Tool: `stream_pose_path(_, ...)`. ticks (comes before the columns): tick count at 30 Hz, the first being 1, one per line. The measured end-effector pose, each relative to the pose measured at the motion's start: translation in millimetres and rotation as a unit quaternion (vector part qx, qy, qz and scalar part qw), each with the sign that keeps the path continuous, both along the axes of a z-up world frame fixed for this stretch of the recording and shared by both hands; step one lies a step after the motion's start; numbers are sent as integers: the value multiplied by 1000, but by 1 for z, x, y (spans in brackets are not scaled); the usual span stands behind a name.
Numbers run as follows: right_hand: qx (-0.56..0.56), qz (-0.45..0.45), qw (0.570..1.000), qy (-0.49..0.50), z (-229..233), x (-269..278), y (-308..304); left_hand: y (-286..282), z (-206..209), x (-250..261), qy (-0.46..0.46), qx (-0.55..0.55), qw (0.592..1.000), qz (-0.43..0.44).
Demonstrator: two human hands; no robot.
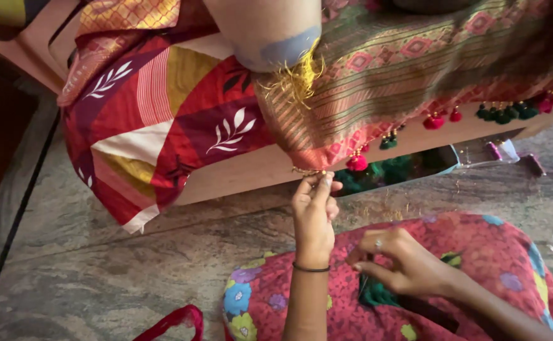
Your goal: Attaching decorative tassels and gold thread to the edge of a fabric.
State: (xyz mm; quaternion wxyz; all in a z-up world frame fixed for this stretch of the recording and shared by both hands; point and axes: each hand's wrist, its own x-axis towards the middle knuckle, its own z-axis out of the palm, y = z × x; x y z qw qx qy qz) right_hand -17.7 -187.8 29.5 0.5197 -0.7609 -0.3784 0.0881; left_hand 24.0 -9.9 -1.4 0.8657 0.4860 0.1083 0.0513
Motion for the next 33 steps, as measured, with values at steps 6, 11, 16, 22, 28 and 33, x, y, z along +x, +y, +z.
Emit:
stream_pose_path(6,102,-266,947,148,-9,50,39,11,-13,1,66,-157,985,-38)
stream_pose_path(11,293,-189,867,355,-12,75,66,31,-24,-1,92,-234,963,-94)
stream_pose_path(16,250,-206,889,323,-19,65,68,30,-17,-9,107,-261,954,-103)
stream_pose_path(22,58,-367,871,-322,18,33,60,25,40,-25,-19,128,990,60)
stream_pose_path(28,-51,-135,788,-599,35,55,42,26,108,-21,-207,508,836,20)
stream_pose_path(33,-55,-82,876,-473,36,59,40,31,100,-12,-237,520,821,18)
